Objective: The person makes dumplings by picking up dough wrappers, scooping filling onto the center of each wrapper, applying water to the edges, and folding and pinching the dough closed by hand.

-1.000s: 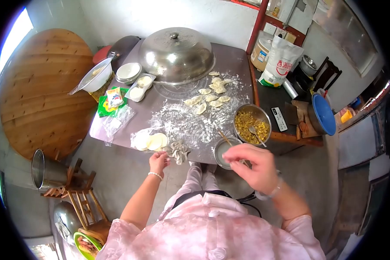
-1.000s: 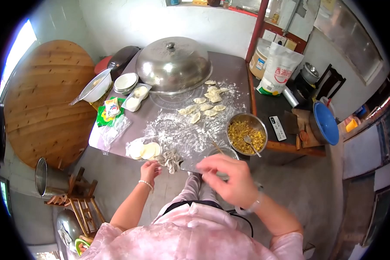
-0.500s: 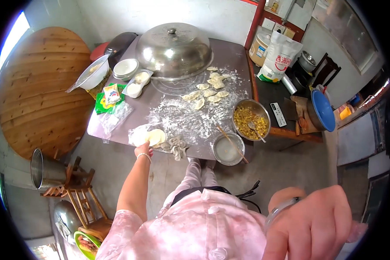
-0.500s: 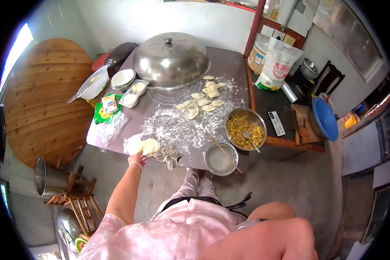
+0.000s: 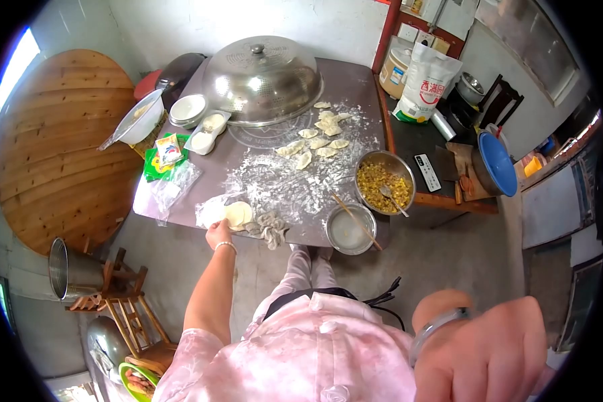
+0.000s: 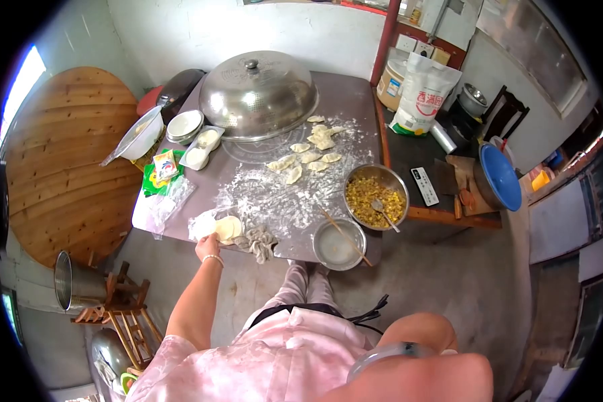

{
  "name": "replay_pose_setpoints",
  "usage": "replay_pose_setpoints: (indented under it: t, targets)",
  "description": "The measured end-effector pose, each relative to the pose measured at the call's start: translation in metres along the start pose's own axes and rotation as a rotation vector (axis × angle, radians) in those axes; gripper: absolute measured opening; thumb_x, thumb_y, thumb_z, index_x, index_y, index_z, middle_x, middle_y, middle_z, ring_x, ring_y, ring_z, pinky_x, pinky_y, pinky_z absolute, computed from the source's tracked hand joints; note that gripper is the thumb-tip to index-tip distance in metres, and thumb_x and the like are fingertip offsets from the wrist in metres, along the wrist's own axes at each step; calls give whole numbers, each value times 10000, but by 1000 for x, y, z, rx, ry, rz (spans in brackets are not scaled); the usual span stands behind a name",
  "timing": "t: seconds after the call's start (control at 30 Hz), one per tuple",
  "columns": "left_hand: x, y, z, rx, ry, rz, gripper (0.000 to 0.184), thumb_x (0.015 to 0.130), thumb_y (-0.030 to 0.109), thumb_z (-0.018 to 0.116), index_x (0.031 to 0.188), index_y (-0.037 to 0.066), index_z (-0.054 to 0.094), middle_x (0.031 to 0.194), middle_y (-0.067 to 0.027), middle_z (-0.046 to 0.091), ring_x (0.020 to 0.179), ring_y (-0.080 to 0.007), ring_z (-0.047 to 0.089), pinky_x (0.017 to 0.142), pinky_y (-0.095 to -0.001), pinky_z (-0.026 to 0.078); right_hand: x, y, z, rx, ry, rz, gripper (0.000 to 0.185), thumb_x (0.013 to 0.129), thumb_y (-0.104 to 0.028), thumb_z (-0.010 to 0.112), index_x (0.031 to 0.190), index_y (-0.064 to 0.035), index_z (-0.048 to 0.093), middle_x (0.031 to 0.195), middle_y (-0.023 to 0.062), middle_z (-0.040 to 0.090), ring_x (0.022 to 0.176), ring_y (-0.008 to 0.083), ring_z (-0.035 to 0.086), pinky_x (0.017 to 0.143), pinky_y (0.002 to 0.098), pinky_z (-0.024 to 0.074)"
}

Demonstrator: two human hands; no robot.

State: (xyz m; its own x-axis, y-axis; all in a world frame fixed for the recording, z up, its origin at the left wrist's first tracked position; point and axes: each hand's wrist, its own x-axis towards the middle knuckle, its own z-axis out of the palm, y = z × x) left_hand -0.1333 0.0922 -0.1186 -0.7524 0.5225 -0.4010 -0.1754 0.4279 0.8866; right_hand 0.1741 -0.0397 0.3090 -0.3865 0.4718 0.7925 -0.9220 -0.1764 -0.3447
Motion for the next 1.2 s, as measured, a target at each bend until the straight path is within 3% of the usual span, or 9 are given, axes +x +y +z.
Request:
replay_pose_setpoints:
  t: [0.13,0.27,0.43,0.5,0.57,0.73,0.87,1.03,1.2]
  targets:
    - [-5,6,-1,-218,-130,103,90,729,95,654,764,23,611,626,-36,572,543,-113,540,505,-227,435,-4,-7,-2,-70,-9,2,353,917,-157,536,641,52,604,548,101,512,431,168,446,758,583,504]
    - [-16,21,-2,-562,-434,-119,108,772,106,608,841,29,579,743,-61,603,592,-139,556,532,-237,461,-7,-9,-51,-281,-18,157,453,939,-258,500,608,40,584,567,91,570,490,193,527,681,505,506]
    - [-93,61,-2,-852,-831,-396,190,836,88,531,998,-10,528,971,-133,631,855,-241,635,701,-331,529,-62,27,-104,-1104,659,646,125,798,-52,640,870,51,637,724,80,639,645,158,612,631,276,508]
    - [-115,59,-1,-886,-959,-494,241,856,106,510,1055,-29,510,1050,-155,618,984,-283,614,835,-402,515,-98,46,-131,-1459,488,615,251,756,-59,687,988,18,629,787,80,644,671,183,621,643,289,509]
    - [-153,69,0,-880,-992,-551,270,869,132,495,1078,-35,522,1070,-147,615,1020,-265,594,905,-402,484,-116,55,-136,-1890,201,603,466,704,-67,700,1146,-7,565,1013,131,609,936,258,593,816,358,477]
    - [-206,71,1,-889,-1169,-707,277,885,145,492,1101,-23,532,1107,-138,607,1046,-254,579,921,-400,466,-140,60,-154,-2280,-168,475,429,716,-30,603,1143,-3,561,1114,128,591,1018,280,561,901,408,425]
    - [-214,64,6,-816,-1183,-740,207,887,147,505,1009,-11,562,1047,-131,622,1002,-263,594,882,-392,490,-166,52,-171,-2053,-2,535,335,799,-76,542,1125,-19,589,1016,143,621,899,260,610,800,344,467]
    - [-225,74,1,-617,-1114,-755,215,901,209,508,921,7,581,977,-135,630,964,-264,609,868,-380,503,-190,36,-189,-886,948,986,241,945,-162,489,1002,25,632,922,84,663,884,135,631,728,277,502]
    - [-219,51,4,-614,-998,-717,406,910,341,499,1135,4,513,1176,-140,557,1110,-275,530,949,-409,435,-193,30,-181,-517,1264,755,229,937,-149,504,1018,34,617,932,70,654,792,121,619,718,276,510]
